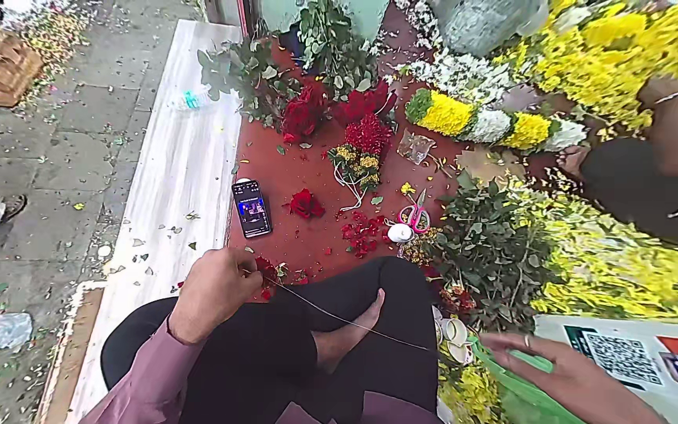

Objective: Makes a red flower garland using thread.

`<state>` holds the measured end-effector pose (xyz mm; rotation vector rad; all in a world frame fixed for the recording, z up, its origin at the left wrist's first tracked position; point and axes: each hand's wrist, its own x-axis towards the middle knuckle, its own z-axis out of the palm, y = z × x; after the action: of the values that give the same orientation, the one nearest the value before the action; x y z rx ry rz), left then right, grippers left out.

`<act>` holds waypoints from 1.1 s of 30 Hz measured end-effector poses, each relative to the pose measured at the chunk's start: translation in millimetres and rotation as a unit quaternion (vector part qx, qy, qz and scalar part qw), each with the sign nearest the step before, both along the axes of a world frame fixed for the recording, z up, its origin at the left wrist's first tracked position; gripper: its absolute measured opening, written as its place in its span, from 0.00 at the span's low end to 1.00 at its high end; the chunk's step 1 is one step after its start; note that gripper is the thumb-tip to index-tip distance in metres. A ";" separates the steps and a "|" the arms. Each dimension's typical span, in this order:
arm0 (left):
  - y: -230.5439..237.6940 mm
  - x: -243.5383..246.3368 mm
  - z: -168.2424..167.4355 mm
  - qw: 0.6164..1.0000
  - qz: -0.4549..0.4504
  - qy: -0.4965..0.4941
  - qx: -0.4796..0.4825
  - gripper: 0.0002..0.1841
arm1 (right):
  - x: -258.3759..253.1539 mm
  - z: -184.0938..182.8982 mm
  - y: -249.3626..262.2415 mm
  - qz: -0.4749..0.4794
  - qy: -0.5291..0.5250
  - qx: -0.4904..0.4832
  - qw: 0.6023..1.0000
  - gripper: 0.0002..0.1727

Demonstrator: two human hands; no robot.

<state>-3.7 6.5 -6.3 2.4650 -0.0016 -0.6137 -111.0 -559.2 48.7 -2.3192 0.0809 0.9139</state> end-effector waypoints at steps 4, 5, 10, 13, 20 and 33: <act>-4.5 -4.0 3.4 1.000 0.011 -0.005 -0.022 0.07 | 97.1 -52.9 105.4 -0.046 -0.163 -0.005 0.986 0.16; -4.9 -5.4 2.2 0.999 0.020 -0.008 -0.035 0.07 | 126.3 -74.6 138.1 -0.046 -0.162 0.030 0.985 0.14; -2.6 -11.4 -22.6 0.991 0.068 0.011 -0.113 0.07 | 232.2 -212.1 260.1 0.007 -0.157 0.028 0.987 0.09; -1.8 -11.5 -34.0 0.989 0.074 0.046 -0.118 0.06 | 246.1 -268.6 288.8 0.002 -0.167 -0.058 0.984 0.09; -1.1 -7.7 -35.3 0.989 0.060 0.048 -0.123 0.07 | 261.4 -286.4 299.6 -0.007 -0.098 -0.077 0.992 0.18; 4.4 -12.5 -33.9 0.975 0.115 0.116 -0.153 0.11 | 212.7 -218.6 298.4 -0.224 -0.013 0.302 0.926 0.13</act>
<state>-16.2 10.9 -40.2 2.0486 0.2587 -0.7349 101.7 -260.7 -169.8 -1.6383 0.2666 0.5665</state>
